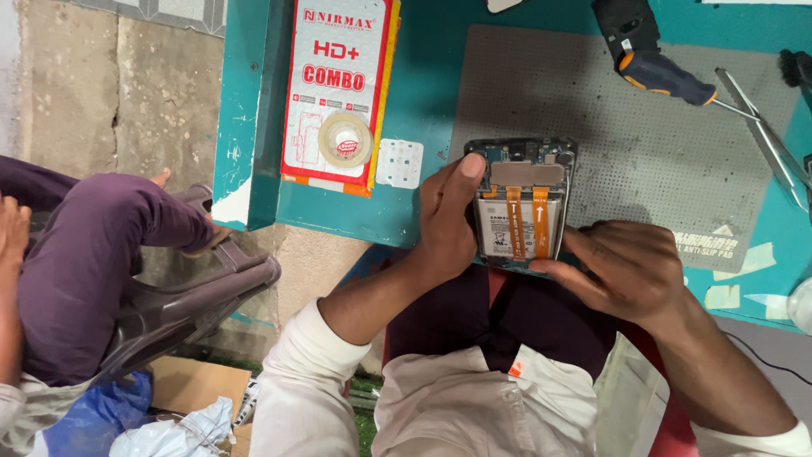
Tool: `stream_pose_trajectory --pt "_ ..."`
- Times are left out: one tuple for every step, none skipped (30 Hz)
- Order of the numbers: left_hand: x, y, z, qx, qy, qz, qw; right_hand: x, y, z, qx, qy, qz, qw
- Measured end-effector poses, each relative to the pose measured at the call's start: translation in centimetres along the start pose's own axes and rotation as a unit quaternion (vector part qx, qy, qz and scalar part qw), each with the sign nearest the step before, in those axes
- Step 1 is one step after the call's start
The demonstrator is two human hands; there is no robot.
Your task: The person repairs a disassembled smartphone by prying and adjusting internal components with tweezers and fingers. They work on the battery area and ribbon cable connections while holding the device over a workbench.
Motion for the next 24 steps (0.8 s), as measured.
stream_pose_trajectory --pt "0.1 0.1 0.1 -0.011 -0.007 0.001 1.000 0.1 0.1 0.0 0.000 0.002 -0.003 1.000" --pt "0.3 0.2 0.1 -0.023 -0.013 0.003 1.000 0.2 0.1 0.1 0.001 0.005 -0.004 1.000" --pt "0.4 0.4 0.1 -0.034 -0.019 0.004 0.999 0.3 0.2 0.1 0.001 0.008 -0.005 1.000" --pt "0.5 0.5 0.0 -0.039 -0.020 0.013 0.999 0.4 0.3 0.2 0.002 0.012 -0.006 1.000" --pt "0.5 0.6 -0.1 -0.043 -0.021 0.021 0.999 0.5 0.3 0.3 0.001 0.015 -0.005 1.000" --pt "0.5 0.7 -0.1 -0.048 -0.023 0.029 0.998 0.6 0.3 0.4 0.001 0.018 -0.004 1.000" --pt "0.4 0.8 -0.2 -0.050 -0.025 0.035 0.998 0.6 0.3 0.4 0.001 0.021 -0.002 1.000" --pt "0.3 0.8 -0.3 -0.051 -0.028 0.041 0.997 0.7 0.3 0.5 0.002 0.021 -0.001 1.000" --pt "0.1 0.8 -0.3 -0.053 -0.030 0.047 0.997 0.8 0.4 0.5 0.003 0.021 -0.001 1.000" --pt "0.1 0.8 -0.3 -0.054 -0.027 0.046 0.997 0.8 0.4 0.5 0.005 0.020 0.000 1.000" --pt "0.0 0.7 -0.3 -0.055 -0.024 0.044 0.997 0.7 0.4 0.5 0.006 0.018 0.004 1.000" --pt "-0.1 0.7 -0.3 -0.057 -0.021 0.043 0.997 0.7 0.3 0.6 0.007 0.016 0.009 1.000" --pt "-0.3 0.7 -0.3 -0.057 -0.022 0.037 0.997 0.6 0.3 0.6 0.008 0.013 0.014 1.000" --pt "-0.6 0.8 -0.2 -0.057 -0.025 0.031 0.998 0.7 0.4 0.6 0.009 0.014 0.015 1.000" --pt "-0.8 0.8 -0.1 -0.057 -0.027 0.025 0.998 0.8 0.4 0.7 0.010 0.015 0.016 1.000" --pt "-0.9 0.7 -0.1 -0.059 -0.028 0.021 0.998 0.9 0.4 0.7 0.011 0.016 0.017 1.000" --pt "-1.0 0.6 -0.1 -0.062 -0.029 0.018 0.998 1.0 0.4 0.8 0.012 0.019 0.018 1.000" --pt "-1.1 0.5 -0.1 -0.063 -0.030 0.014 0.997 1.1 0.4 0.9 0.012 0.022 0.018 1.000" --pt "-1.0 0.4 -0.1 -0.062 -0.026 0.006 0.998 1.2 0.4 0.9 0.012 0.025 0.018 0.999" --pt "-1.0 0.4 -0.1 -0.060 -0.022 -0.003 0.998 1.3 0.5 1.0 0.012 0.026 0.019 0.999" --pt "-0.9 0.3 -0.2 -0.059 -0.017 -0.012 0.998 1.3 0.5 1.0 0.012 0.027 0.019 0.999" --pt "-1.0 0.4 -0.2 -0.058 -0.028 0.002 0.998 1.3 0.5 0.9 0.012 0.027 0.019 0.999" --pt "-1.2 0.4 -0.2 -0.057 -0.038 0.015 0.998 1.3 0.5 0.9 0.011 0.031 0.021 0.999" --pt "-1.3 0.4 -0.2 -0.055 -0.049 0.028 0.997 1.3 0.4 0.9 0.009 0.035 0.021 0.999"
Point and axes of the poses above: each hand's wrist, its own z-axis towards the middle knuckle, its own y-axis out of the back of the hand, x = y × z, the point moved 10 cm from there along z, towards the middle knuckle, and after that the axes turned 7 degrees about -y, right-handed, at the moved point
